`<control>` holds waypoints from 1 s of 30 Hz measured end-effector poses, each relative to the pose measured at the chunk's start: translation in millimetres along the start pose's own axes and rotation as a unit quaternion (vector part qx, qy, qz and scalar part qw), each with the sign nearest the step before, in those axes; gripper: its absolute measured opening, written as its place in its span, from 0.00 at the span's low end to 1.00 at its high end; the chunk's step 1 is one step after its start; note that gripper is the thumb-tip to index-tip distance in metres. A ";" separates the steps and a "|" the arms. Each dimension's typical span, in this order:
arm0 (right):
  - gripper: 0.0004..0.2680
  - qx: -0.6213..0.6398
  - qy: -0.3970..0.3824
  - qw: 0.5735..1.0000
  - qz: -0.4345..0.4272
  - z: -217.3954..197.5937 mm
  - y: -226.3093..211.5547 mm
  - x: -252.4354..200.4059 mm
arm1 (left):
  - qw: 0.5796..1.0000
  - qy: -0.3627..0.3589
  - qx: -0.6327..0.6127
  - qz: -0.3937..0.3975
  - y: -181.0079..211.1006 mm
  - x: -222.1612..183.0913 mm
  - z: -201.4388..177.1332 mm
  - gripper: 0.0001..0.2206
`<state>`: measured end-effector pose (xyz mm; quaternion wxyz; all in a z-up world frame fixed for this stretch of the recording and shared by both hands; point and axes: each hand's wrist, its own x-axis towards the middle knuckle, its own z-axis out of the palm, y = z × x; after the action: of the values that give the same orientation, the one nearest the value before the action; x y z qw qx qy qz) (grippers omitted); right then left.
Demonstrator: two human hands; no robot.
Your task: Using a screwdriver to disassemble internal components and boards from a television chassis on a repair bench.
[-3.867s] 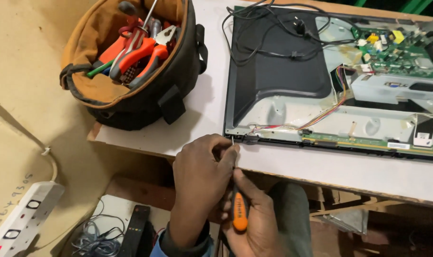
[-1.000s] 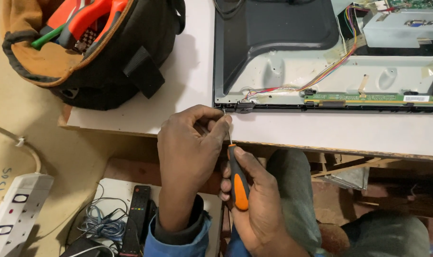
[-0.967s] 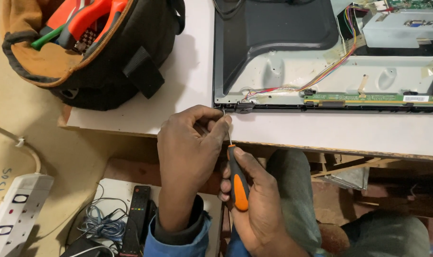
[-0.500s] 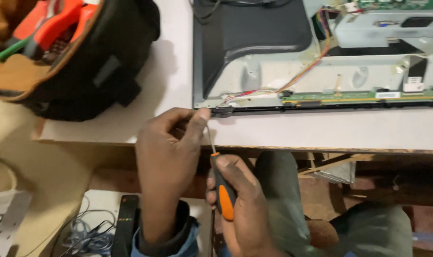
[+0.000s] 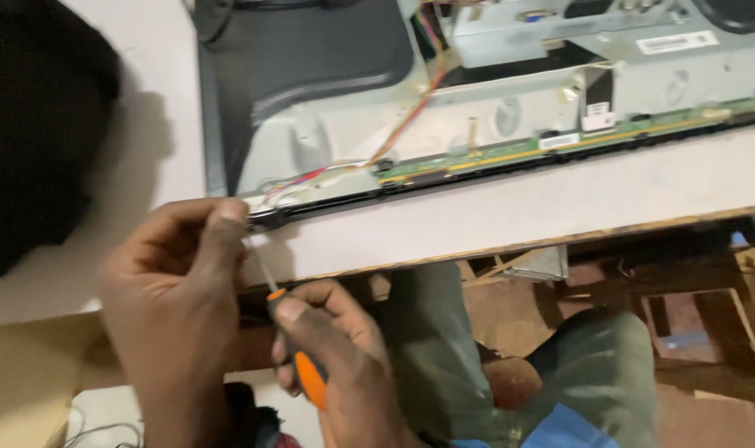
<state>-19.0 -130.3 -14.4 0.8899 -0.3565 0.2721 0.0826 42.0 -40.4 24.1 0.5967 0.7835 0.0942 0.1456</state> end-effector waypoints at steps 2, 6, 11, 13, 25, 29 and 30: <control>0.08 -0.007 -0.024 1.000 0.011 -2.2 -7.6 -1.6 | 0.999 0.017 -0.027 0.030 5.7 -2.5 6.2 0.05; 0.08 0.003 -0.031 1.000 -0.002 -13.4 -26.4 -4.3 | 0.997 0.028 -0.058 0.048 12.0 -9.1 24.9 0.04; 0.08 0.012 0.012 1.000 -0.013 -43.6 -58.3 -8.3 | 0.989 0.080 -0.084 0.095 16.4 -24.4 64.3 0.09; 0.08 0.034 0.011 0.998 -0.043 -59.4 -70.1 -4.3 | 0.989 0.079 -0.082 0.095 22.0 -33.8 85.5 0.10; 0.10 0.045 0.067 0.989 -0.122 -138.0 -134.0 11.4 | 0.990 -0.001 -0.069 0.122 40.0 -79.1 192.1 0.11; 0.09 0.066 0.147 0.983 -0.086 -151.3 -153.2 8.7 | 0.981 -0.094 0.016 0.168 48.6 -87.2 207.1 0.13; 0.09 0.068 0.147 0.983 -0.086 -156.2 -155.0 8.6 | 0.981 -0.094 0.018 0.169 50.5 -88.9 211.6 0.13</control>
<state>-25.4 -350.4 -21.0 0.8661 -0.3259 0.3732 -0.0658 29.2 -274.7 10.5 0.5556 0.8088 -0.0938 0.1682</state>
